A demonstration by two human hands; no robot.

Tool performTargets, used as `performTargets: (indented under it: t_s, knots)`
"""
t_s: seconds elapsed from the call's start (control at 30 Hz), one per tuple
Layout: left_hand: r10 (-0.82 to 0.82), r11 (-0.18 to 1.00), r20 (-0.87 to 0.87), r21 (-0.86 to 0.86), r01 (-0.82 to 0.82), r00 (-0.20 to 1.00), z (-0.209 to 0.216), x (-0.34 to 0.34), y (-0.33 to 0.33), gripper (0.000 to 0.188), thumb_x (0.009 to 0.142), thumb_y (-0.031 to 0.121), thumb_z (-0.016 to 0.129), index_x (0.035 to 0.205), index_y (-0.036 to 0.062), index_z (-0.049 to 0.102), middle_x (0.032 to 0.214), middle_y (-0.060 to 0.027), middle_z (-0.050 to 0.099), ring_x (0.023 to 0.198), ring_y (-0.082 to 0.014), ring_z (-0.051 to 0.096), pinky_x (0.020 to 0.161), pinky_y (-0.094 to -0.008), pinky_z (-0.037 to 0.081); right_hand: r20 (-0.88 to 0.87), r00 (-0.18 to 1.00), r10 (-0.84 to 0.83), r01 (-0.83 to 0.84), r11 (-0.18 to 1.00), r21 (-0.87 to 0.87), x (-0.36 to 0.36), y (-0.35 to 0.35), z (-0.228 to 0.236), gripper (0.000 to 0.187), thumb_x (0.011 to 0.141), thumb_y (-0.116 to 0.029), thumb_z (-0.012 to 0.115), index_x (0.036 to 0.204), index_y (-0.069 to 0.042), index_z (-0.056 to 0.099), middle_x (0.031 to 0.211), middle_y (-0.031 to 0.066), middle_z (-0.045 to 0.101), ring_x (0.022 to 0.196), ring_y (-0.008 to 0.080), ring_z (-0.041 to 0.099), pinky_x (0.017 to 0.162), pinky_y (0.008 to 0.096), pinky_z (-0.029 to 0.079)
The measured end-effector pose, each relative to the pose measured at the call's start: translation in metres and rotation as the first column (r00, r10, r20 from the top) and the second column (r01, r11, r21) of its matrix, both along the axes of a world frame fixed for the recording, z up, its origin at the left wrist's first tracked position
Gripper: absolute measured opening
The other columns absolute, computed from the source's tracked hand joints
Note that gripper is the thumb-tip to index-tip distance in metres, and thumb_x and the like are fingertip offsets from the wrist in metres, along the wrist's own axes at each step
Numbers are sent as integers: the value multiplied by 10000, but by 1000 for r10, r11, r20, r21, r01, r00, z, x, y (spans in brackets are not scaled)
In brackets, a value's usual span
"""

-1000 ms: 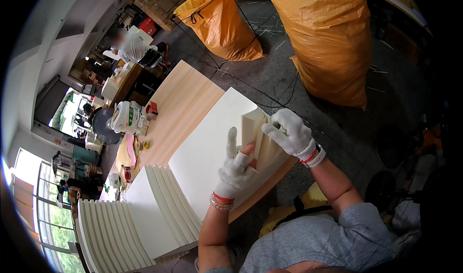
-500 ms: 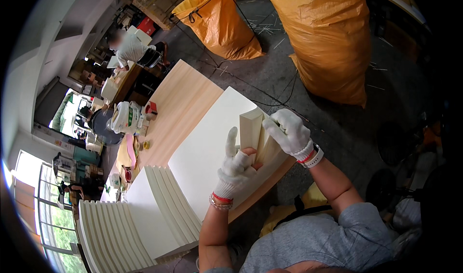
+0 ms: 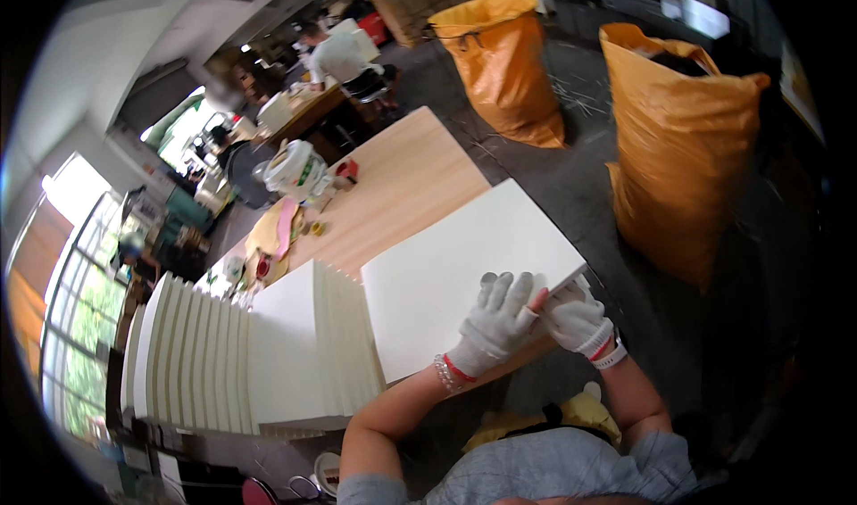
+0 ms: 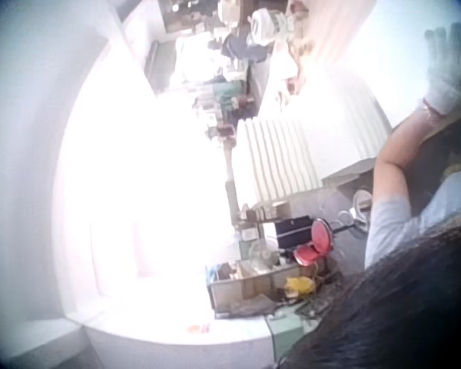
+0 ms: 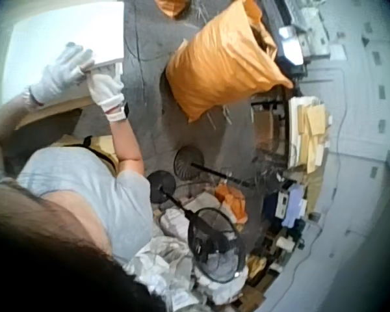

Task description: The person repeatedly picks up white rectangular panels from a stack on a wooden table and places them onto a separate growing stack. The person wears white gloves and handles the panels one at a time, maintaining a consistent stacking rhythm throughout the clip.

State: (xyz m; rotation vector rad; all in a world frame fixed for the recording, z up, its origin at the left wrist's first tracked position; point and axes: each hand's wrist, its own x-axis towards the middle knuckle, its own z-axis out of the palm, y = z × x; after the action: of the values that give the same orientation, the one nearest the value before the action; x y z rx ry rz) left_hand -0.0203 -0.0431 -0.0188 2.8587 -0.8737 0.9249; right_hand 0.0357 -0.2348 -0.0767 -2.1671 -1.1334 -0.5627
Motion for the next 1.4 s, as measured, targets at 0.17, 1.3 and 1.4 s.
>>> performTargets:
  t_s: [0.17, 1.3, 1.4]
  knots:
    - [-53, 996, -229, -83, 35, 972, 10, 6, 20, 652, 879, 41, 587, 1505, 82, 409, 1377, -207, 552, 1156, -342, 609, 989, -430, 504, -9, 1000, 20, -20, 1000, -6, 11, 1, -6, 290, 856, -134, 656, 1132, -51, 690, 1164, 159, 670, 1090, 373, 615, 988, 471, 465]
    - [546, 665, 655, -718, 205, 522, 139, -155, 176, 646, 930, 9, 661, 1510, -1, 376, 1307, -139, 581, 1176, -263, 585, 973, -374, 500, -249, 724, 643, -555, 758, 342, -126, 257, 59, 853, 858, -375, 783, 1476, 36, 362, 1314, 278, 519, 1310, 443, 469, 1123, 449, 385]
    - [418, 865, 726, -502, 5, 545, 160, -140, 153, 654, 891, 19, 651, 1498, 38, 409, 1426, -223, 508, 1297, -425, 503, 1066, -512, 436, -441, 381, 813, -527, 583, 619, -118, 295, 22, 801, 901, -368, 746, 1491, -2, 347, 1393, 231, 486, 1333, 362, 464, 1111, 403, 396]
